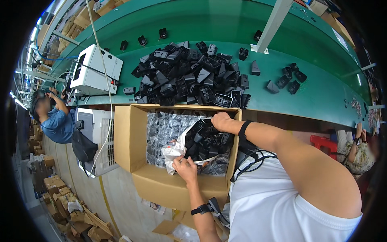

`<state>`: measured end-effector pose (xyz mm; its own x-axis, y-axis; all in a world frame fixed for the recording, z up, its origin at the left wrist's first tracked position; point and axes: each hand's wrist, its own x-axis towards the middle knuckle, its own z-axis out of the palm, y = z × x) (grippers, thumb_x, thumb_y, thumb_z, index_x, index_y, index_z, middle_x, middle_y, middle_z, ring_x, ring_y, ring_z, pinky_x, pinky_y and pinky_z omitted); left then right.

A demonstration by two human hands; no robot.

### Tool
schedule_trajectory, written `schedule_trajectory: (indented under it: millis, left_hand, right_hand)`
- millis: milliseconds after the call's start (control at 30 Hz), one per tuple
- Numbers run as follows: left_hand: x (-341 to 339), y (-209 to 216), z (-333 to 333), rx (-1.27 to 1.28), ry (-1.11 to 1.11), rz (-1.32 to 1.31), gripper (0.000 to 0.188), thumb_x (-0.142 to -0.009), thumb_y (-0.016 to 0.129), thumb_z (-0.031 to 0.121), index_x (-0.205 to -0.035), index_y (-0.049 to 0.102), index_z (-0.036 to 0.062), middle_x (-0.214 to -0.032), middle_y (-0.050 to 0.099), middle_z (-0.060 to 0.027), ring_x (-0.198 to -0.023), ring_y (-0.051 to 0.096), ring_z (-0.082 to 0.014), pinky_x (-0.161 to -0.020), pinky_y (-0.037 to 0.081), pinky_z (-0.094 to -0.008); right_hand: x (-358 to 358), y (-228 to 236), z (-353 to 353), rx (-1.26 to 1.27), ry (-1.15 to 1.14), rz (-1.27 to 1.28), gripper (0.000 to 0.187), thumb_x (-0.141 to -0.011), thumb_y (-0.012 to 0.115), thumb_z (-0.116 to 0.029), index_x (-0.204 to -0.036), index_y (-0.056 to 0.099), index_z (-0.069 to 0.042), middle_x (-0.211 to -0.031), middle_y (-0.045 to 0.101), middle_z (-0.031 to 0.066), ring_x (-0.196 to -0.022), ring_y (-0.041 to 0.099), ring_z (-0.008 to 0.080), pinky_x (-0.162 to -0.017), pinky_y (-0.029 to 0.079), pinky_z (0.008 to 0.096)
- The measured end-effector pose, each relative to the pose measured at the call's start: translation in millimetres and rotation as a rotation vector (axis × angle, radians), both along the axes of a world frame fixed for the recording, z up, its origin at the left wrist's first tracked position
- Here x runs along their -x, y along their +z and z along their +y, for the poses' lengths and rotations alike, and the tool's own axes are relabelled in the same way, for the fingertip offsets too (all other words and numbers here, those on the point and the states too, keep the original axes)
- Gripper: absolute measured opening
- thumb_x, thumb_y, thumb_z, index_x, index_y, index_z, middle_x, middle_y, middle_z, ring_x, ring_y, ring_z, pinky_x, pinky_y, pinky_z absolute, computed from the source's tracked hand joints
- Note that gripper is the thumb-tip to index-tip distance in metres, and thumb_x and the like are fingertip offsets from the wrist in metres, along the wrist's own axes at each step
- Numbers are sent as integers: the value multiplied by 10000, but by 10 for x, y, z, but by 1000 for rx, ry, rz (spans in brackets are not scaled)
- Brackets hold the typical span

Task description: The person picks up small black electronic devices from a pile on a green table and places them into a cardboard box lined with bubble wrap. They handle the items one by one, arranging them inside the box.

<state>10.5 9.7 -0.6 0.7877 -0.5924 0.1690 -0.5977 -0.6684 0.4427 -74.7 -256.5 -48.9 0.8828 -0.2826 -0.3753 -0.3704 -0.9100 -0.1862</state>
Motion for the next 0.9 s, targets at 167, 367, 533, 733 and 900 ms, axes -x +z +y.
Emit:
schedule_trajectory:
  millis: [167,367,533,733,900]
  left_hand:
    - [5,-16,12,5,-8,-25,117,-720,695,72,-722,676,-43,-941,554,-169,-904,502,-356,-799,429,-448]
    - [-2,-3,53,32,4,-31,119,-713,697,71,-722,671,-45,-939,558,-168,-902,503,-357,-797,428,-444]
    - [-7,-47,-8,45,-18,-2,115,-711,695,66,-720,666,-45,-949,560,-173,-912,499,-357,-813,421,-442]
    - [-32,-4,55,38,21,-23,117,-714,689,66,-730,664,-47,-956,558,-175,-921,499,-356,-820,420,-442]
    - [-31,-34,35,56,20,-24,120,-717,685,69,-737,665,-48,-955,554,-175,-925,500,-357,-825,423,-442]
  right_hand:
    - [165,-128,-63,30,233,-84,179,-799,520,-177,-762,660,-72,-759,664,170,-724,651,338,-717,513,431]
    - [-162,49,-226,-396,-254,313,374,-798,478,-189,-1014,670,47,-1075,655,235,-990,630,403,-836,494,463]
    - [-185,-18,-430,-710,-510,496,505,-763,495,-229,-1166,588,62,-1197,599,209,-965,620,345,-760,482,455]
    - [-191,173,-406,-1023,-862,508,688,-780,567,-349,-1374,442,-25,-1402,422,201,-987,624,340,-712,535,458]
    - [-71,381,-310,-987,-929,486,746,-840,582,-480,-1377,408,7,-1459,342,209,-1072,603,344,-756,591,406]
